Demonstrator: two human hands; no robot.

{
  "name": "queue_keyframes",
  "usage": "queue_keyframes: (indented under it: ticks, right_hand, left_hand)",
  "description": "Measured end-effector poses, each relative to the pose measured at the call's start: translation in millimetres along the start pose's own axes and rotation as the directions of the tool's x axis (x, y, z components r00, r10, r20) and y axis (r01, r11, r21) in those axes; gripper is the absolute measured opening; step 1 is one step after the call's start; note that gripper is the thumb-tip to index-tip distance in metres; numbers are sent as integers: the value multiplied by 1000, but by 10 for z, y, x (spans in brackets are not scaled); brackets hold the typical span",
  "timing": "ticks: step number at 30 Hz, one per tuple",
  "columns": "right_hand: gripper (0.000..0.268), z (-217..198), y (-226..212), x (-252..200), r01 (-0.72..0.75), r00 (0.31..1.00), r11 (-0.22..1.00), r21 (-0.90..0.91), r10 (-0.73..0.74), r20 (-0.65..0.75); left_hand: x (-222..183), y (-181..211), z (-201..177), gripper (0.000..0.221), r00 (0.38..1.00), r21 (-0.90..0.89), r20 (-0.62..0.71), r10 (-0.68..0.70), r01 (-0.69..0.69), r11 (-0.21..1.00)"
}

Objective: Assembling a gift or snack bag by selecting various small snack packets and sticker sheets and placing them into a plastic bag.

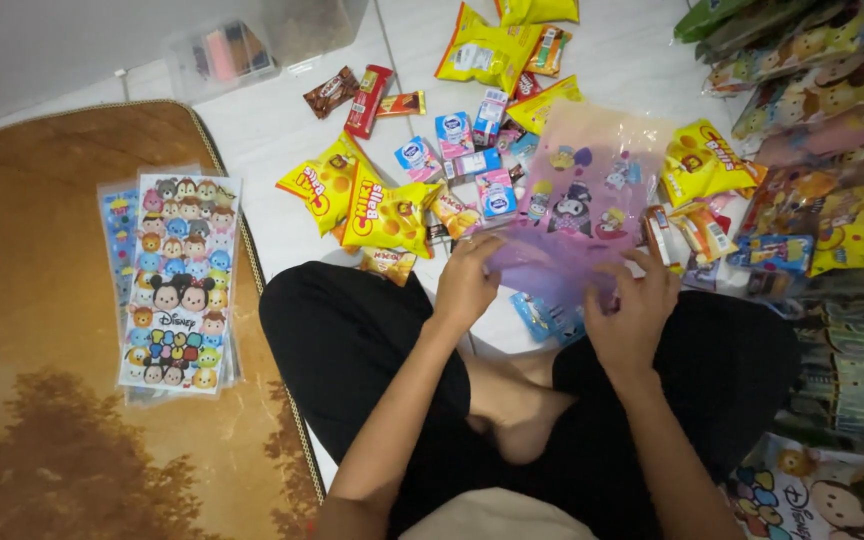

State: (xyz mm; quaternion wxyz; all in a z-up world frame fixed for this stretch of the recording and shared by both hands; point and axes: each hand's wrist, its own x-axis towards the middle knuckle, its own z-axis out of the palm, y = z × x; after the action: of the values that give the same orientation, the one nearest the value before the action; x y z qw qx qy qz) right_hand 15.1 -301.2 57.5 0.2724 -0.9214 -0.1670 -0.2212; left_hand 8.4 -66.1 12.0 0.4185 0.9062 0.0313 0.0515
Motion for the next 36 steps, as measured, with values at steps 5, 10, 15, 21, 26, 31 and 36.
queue_keyframes:
  ticks: [5, 10, 15, 21, 26, 31, 36]
  right_hand:
    - [16, 114, 28, -22, -136, 990, 987, 83, 138, -24]
    - [9, 189, 44, 144, -224, 974, 954, 198, 223, 25]
    - [11, 292, 49, 256, -263, 965, 954, 143, 258, 50]
    - [6, 294, 63, 353, -302, 951, 949, 89, 293, 99]
    - [5, 258, 52, 418, -297, 953, 948, 119, 285, 108]
    - [4, 181, -99, 517, -287, 956, 943, 167, 272, 111]
    - [12, 286, -4, 475, -223, 972, 972, 70, 217, 93]
  left_hand:
    - [159, 74, -201, 41, 978, -232, 130, 164, -131, 964]
    - [631, -41, -423, 20, 983, -749, 164, -79, 176, 639]
    - [1477, -993, 64, 41, 999, -52, 40, -12, 14, 999]
    - [1879, -1310, 544, 35, 936, 699, 300, 186, -348, 625]
    - [1827, -1321, 249, 43, 937, 650, 261, 232, -348, 676]
    - [1257, -297, -931, 56, 991, 122, 1, -134, 133, 984]
    - [706, 72, -1493, 60, 996, -633, 8, -94, 78, 770]
